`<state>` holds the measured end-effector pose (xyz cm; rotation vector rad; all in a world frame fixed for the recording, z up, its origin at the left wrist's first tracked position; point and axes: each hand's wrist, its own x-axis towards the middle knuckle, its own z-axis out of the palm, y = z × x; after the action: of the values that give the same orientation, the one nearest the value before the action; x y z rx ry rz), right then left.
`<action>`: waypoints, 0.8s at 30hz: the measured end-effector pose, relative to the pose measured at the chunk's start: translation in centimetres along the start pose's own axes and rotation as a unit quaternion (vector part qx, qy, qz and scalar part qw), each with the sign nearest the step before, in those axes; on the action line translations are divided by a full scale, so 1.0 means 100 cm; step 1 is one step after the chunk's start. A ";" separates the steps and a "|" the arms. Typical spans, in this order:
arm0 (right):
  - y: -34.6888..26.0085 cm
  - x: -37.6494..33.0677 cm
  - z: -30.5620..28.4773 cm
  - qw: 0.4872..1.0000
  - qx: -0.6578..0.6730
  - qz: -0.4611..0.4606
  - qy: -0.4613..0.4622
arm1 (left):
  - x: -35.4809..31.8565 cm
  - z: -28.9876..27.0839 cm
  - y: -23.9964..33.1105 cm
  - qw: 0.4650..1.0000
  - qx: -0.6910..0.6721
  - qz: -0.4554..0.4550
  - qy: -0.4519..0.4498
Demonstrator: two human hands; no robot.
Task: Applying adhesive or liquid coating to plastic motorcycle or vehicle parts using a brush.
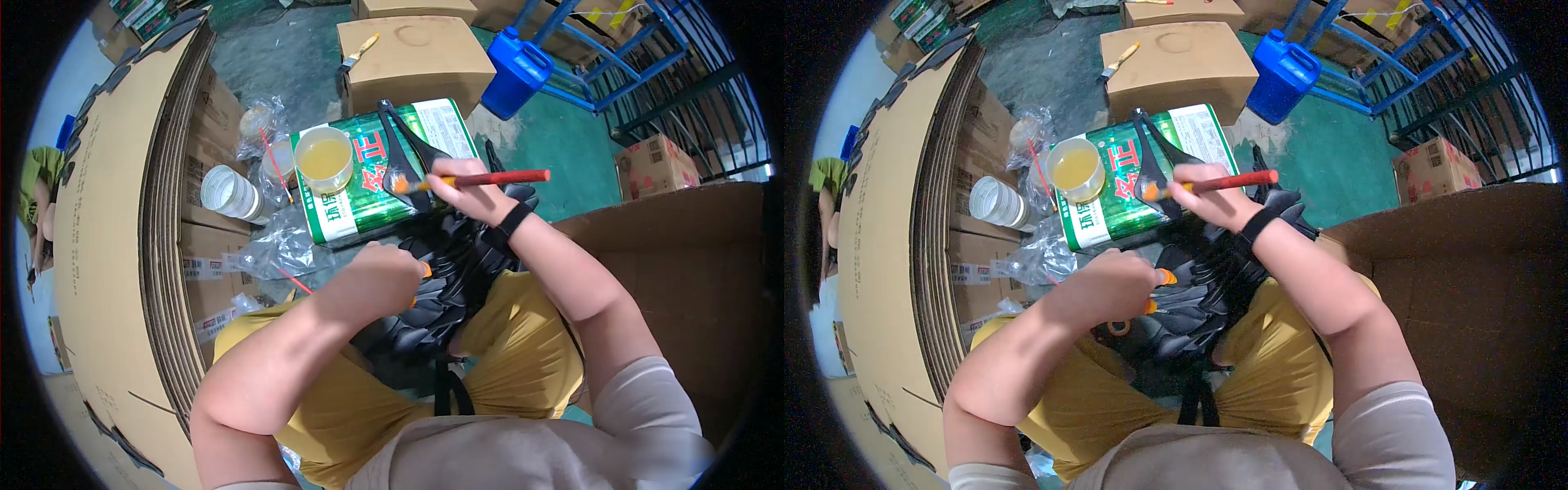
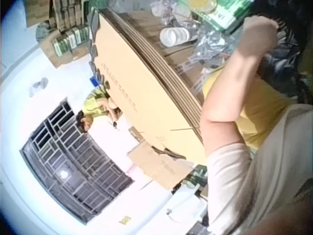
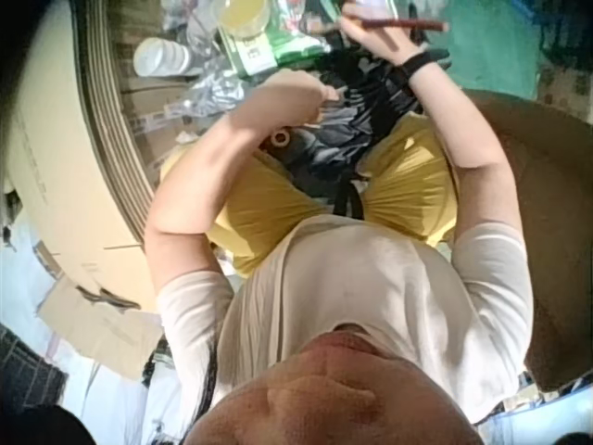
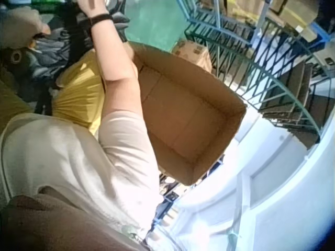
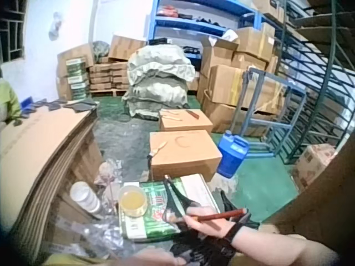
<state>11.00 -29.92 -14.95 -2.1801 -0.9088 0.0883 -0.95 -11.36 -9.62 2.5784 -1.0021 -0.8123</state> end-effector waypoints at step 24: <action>-0.012 0.003 0.007 0.996 0.069 0.011 -0.059 | 0.002 0.003 -0.002 1.000 0.007 0.010 0.012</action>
<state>10.28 -28.74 -14.61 -2.0728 -0.9170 0.2842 -0.91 -11.35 -9.99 2.5778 -1.0291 -0.7715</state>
